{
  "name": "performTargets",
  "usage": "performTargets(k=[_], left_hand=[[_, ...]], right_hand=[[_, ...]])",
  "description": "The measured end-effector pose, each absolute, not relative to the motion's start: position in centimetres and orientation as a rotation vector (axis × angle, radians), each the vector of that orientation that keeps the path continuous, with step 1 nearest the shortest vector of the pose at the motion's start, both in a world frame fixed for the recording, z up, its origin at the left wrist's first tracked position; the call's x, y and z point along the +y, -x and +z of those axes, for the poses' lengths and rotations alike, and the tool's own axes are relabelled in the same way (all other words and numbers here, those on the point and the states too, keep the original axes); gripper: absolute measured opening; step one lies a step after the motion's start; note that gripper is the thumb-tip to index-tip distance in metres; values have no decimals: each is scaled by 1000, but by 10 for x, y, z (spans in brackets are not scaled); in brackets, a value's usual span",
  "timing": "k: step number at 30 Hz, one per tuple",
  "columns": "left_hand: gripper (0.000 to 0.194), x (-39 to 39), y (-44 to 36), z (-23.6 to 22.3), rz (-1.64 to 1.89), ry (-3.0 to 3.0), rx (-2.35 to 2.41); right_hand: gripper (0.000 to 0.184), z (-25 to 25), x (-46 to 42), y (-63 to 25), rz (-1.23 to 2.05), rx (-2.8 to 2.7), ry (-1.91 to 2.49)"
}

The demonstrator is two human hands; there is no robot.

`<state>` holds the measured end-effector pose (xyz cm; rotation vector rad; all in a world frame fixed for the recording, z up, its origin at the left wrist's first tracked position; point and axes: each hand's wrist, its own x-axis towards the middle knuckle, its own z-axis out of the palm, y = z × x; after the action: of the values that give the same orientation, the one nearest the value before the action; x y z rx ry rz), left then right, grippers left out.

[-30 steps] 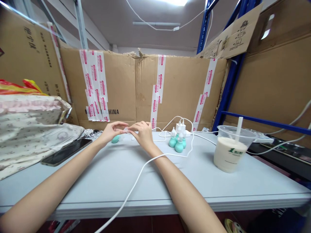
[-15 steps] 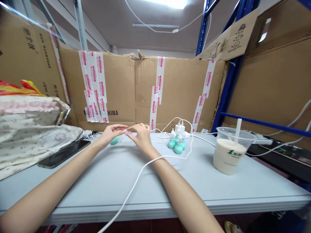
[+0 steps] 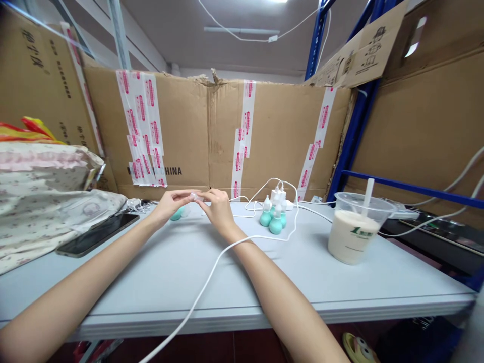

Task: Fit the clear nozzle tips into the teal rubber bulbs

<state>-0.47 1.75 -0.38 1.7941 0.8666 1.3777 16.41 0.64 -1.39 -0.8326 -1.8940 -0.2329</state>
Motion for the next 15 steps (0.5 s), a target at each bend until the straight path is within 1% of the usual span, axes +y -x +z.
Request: performTargets(k=[5, 15], left_hand=[[46, 14, 0, -5, 1385, -1795, 903], [49, 13, 1, -3, 1437, -1748, 931]], right_hand=[[22, -13, 8, -164, -226, -1894, 826], [20, -11, 1, -159, -201, -1855, 881]])
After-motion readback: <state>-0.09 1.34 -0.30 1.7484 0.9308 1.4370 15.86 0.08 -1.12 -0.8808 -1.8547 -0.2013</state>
